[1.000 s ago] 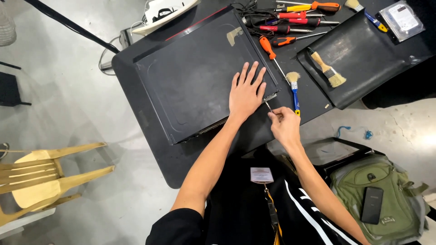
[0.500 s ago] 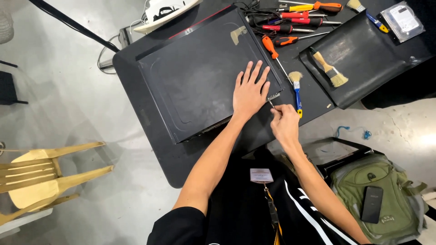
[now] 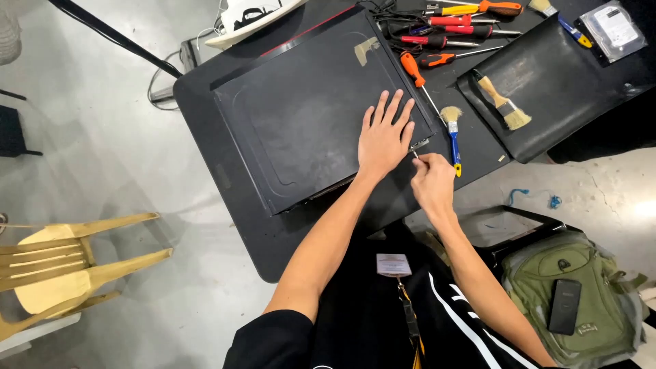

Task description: A person is cleaning a computer case with a brush and then using a screwdriver to work on the screws.

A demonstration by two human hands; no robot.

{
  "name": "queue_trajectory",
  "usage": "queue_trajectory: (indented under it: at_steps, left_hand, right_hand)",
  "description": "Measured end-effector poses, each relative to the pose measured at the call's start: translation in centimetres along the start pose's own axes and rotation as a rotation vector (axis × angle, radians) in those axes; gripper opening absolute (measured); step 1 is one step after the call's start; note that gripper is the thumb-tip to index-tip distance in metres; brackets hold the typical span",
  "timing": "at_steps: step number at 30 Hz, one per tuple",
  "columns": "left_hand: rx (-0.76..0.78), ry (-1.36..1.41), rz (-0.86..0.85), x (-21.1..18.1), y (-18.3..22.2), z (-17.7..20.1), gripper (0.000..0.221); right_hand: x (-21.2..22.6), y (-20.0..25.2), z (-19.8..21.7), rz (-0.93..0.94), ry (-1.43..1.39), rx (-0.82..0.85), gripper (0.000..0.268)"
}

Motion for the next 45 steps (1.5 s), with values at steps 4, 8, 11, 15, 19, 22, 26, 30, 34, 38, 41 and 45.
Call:
queue_trajectory:
  at_steps: [4, 8, 11, 15, 19, 22, 26, 30, 34, 38, 41, 45]
  left_hand:
    - [0.005, -0.010, -0.002, 0.1, -0.3, 0.1, 0.052]
    - [-0.019, 0.005, -0.014, 0.0, -0.2, 0.1, 0.052]
    - [-0.025, 0.019, -0.003, 0.0, 0.0, 0.3, 0.051]
    - [-0.020, 0.019, 0.014, 0.0, -0.1, 0.2, 0.051]
    - [-0.008, -0.007, 0.015, -0.1, 0.0, 0.3, 0.052]
    - [-0.011, -0.020, -0.002, -0.1, -0.2, 0.3, 0.051]
    - [-0.037, 0.003, 0.003, 0.0, -0.4, 0.4, 0.051]
    - [-0.037, -0.021, 0.007, -0.1, -0.1, 0.5, 0.051]
    - [-0.009, -0.012, 0.014, 0.1, -0.2, 0.4, 0.051]
    - [0.117, 0.112, -0.056, 0.7, -0.1, 0.3, 0.047]
    - [0.190, 0.154, -0.128, 1.4, 0.1, 0.5, 0.048]
    - [0.231, 0.173, -0.152, 1.5, -0.1, 0.6, 0.048]
  right_hand:
    - [-0.8, -0.3, -0.7, -0.015, 0.008, 0.060, 0.023]
    - [2.1, -0.7, 0.9, 0.012, 0.016, 0.079, 0.020]
    - [1.1, -0.4, 0.1, 0.028, -0.014, 0.015, 0.022]
    - [-0.2, -0.6, -1.3, 0.050, -0.001, -0.025, 0.017]
    - [-2.7, -1.6, -2.2, -0.045, 0.023, 0.043, 0.021]
    - [-1.2, -2.1, -1.2, -0.056, 0.006, 0.124, 0.029]
    - [1.3, -1.7, 0.0, -0.015, -0.021, 0.035, 0.017]
    - [-0.1, -0.7, -1.4, 0.051, -0.042, -0.052, 0.013]
    - [-1.1, -1.8, -1.6, 0.072, -0.028, -0.037, 0.012]
    - [-0.1, -3.0, 0.1, -0.664, -0.588, 0.318, 0.019]
    - [-2.3, -3.2, -1.3, -0.952, -0.957, 0.573, 0.017]
    - [-4.3, -3.5, -2.2, -1.075, -1.173, 0.777, 0.015]
Point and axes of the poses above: each hand's wrist, its own y-axis away from the middle knuckle, its own z-axis out of the back of the hand, x = y × z, the point moved 2 cm from there along -y, towards the middle knuckle, and after that the axes turned 13 degrees about -x, right-handed, at the moved point
